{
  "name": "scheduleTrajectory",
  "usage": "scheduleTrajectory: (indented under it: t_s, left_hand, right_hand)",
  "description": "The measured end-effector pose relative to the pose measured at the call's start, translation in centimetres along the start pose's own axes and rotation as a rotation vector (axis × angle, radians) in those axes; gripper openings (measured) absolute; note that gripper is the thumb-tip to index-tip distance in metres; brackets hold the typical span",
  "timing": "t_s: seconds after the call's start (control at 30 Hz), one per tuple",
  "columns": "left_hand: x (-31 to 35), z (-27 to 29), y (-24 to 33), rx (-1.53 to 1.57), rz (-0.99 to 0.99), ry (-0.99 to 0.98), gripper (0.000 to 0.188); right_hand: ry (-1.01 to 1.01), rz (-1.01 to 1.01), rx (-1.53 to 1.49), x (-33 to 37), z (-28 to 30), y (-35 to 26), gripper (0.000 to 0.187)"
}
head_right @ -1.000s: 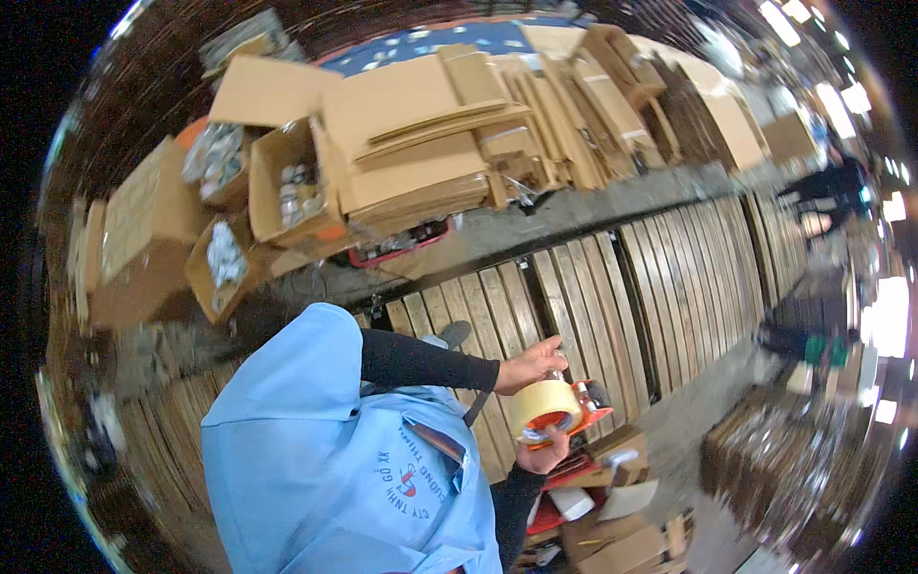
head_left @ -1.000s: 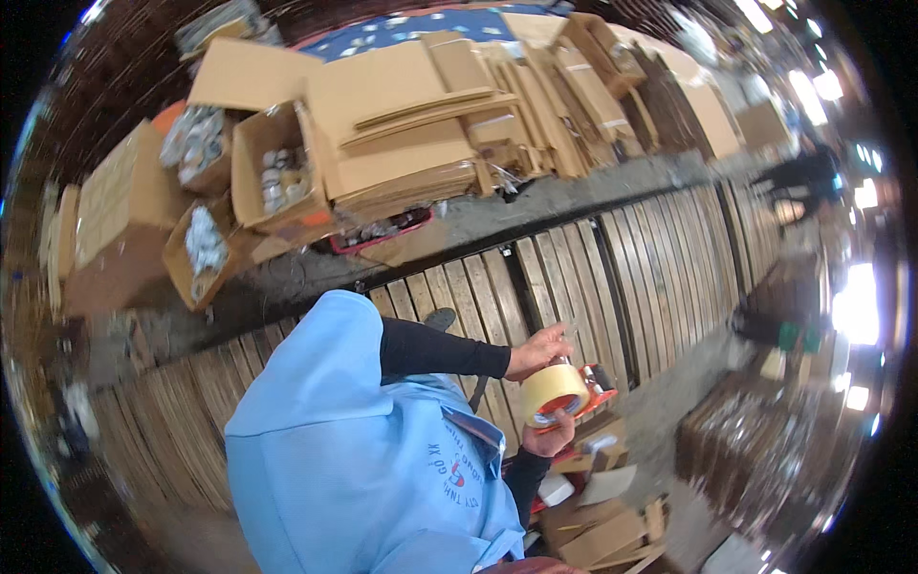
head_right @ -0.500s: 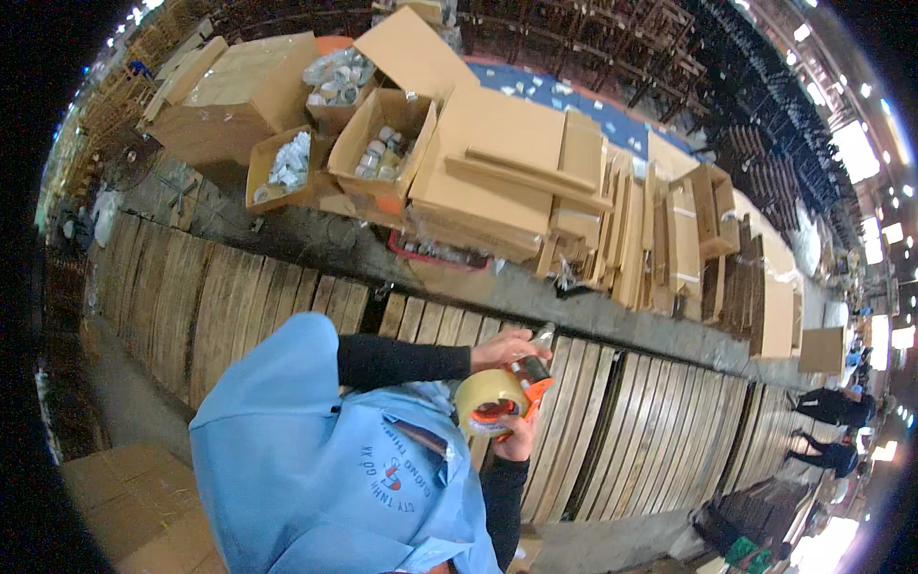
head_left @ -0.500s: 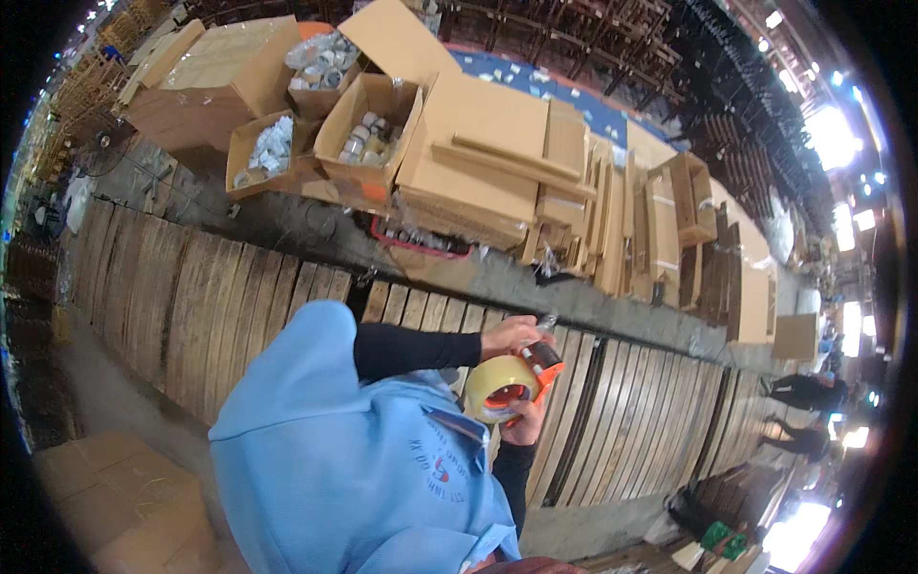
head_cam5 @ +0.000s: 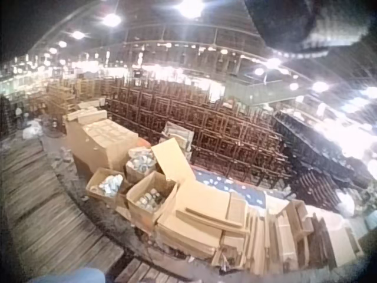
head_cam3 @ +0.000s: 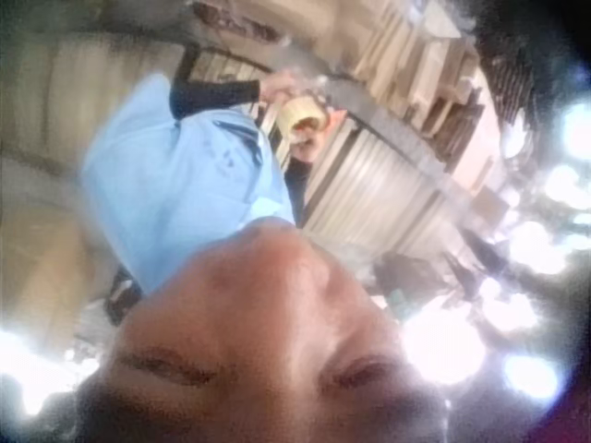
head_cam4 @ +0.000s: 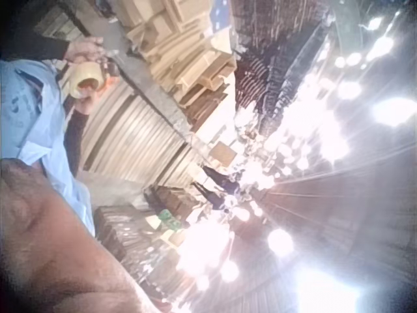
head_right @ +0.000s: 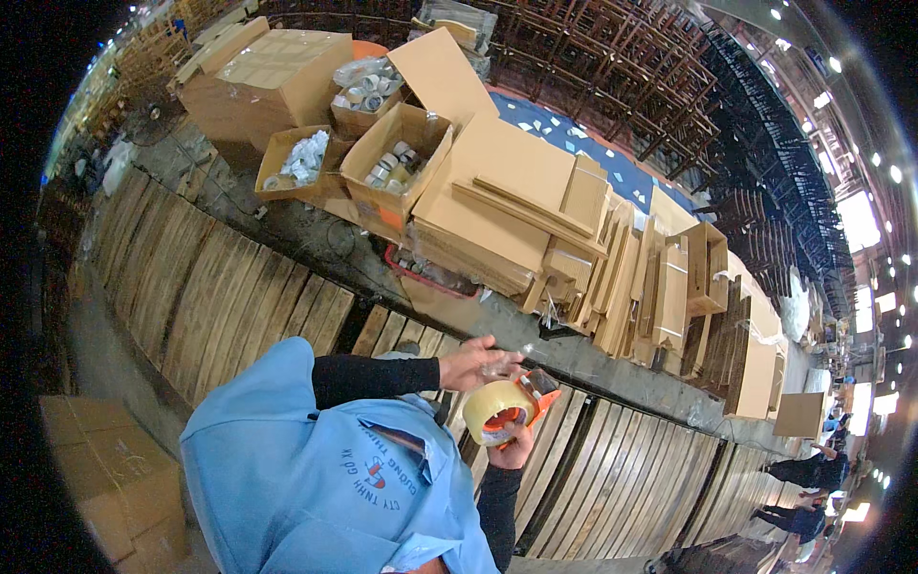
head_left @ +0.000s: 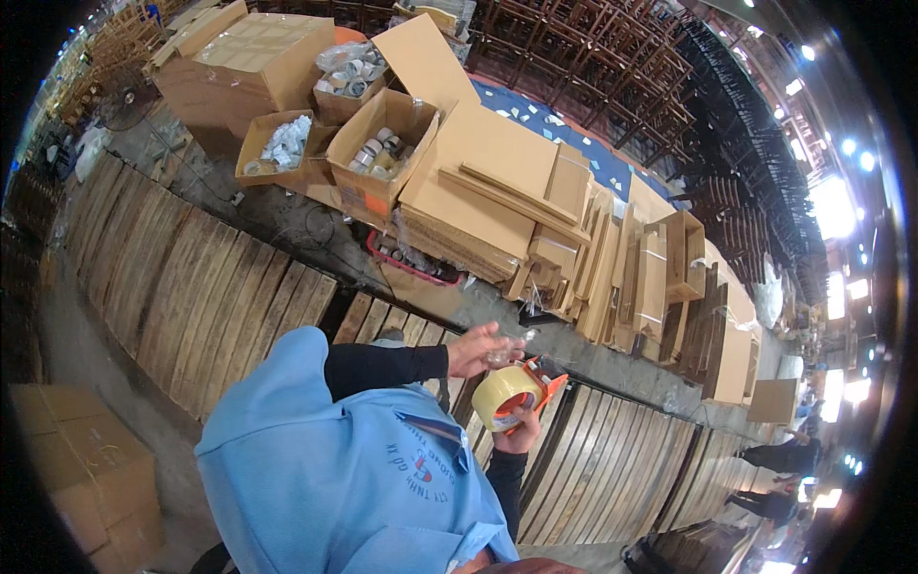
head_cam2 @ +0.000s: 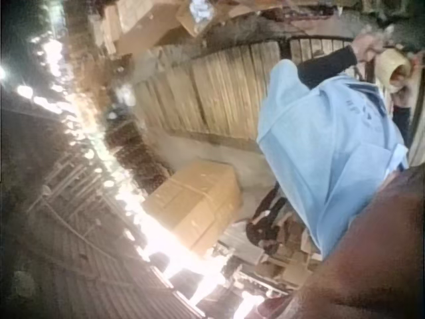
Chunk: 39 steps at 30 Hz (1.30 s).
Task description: The person places a dining chair into a cardboard box, folds the flaps, and seals the box using a handheld tape dispenser. The person then moves the sealed box and prepares the tape dispenser for the next item.
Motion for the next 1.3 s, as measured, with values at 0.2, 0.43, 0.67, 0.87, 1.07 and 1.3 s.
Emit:
scheduleTrajectory:
  t_s: [0.2,0.43,0.67,0.87,1.07,1.3]
  left_hand:
    - [-0.1,3.6,8.4,-0.038,0.055,0.433,0.041]
    - [-3.6,7.5,16.1,-0.250,0.013,0.446,0.029]
    - [-8.5,10.4,24.3,0.020,-0.062,0.312,0.027]
    - [-10.4,16.3,30.2,0.077,-0.226,0.234,0.015]
    - [-8.7,14.6,34.0,0.154,-0.249,0.276,0.007]
    - [-7.2,16.2,34.7,0.270,-0.301,0.399,0.007]
  right_hand:
    - [0.082,-0.062,-0.036,-2.9,-1.4,0.9,0.057]
    - [0.211,-0.082,-0.143,-7.5,-3.7,4.0,0.061]
    - [0.219,-0.089,-0.137,-13.6,-9.7,6.2,0.057]
    - [0.194,-0.068,-0.117,-16.9,-14.1,6.9,0.058]
    - [0.239,-0.118,-0.123,-18.1,-13.2,7.7,0.058]
    - [0.274,-0.142,-0.154,-19.0,-12.9,9.0,0.058]
Point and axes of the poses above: each hand's wrist, its own x-axis away from the middle knuckle, its own z-axis out of the back of the hand, y = z × x, the point moved 2 cm from there along -x, towards the middle knuckle, and after that the axes turned 3 degrees about z, right-handed, at the moved point
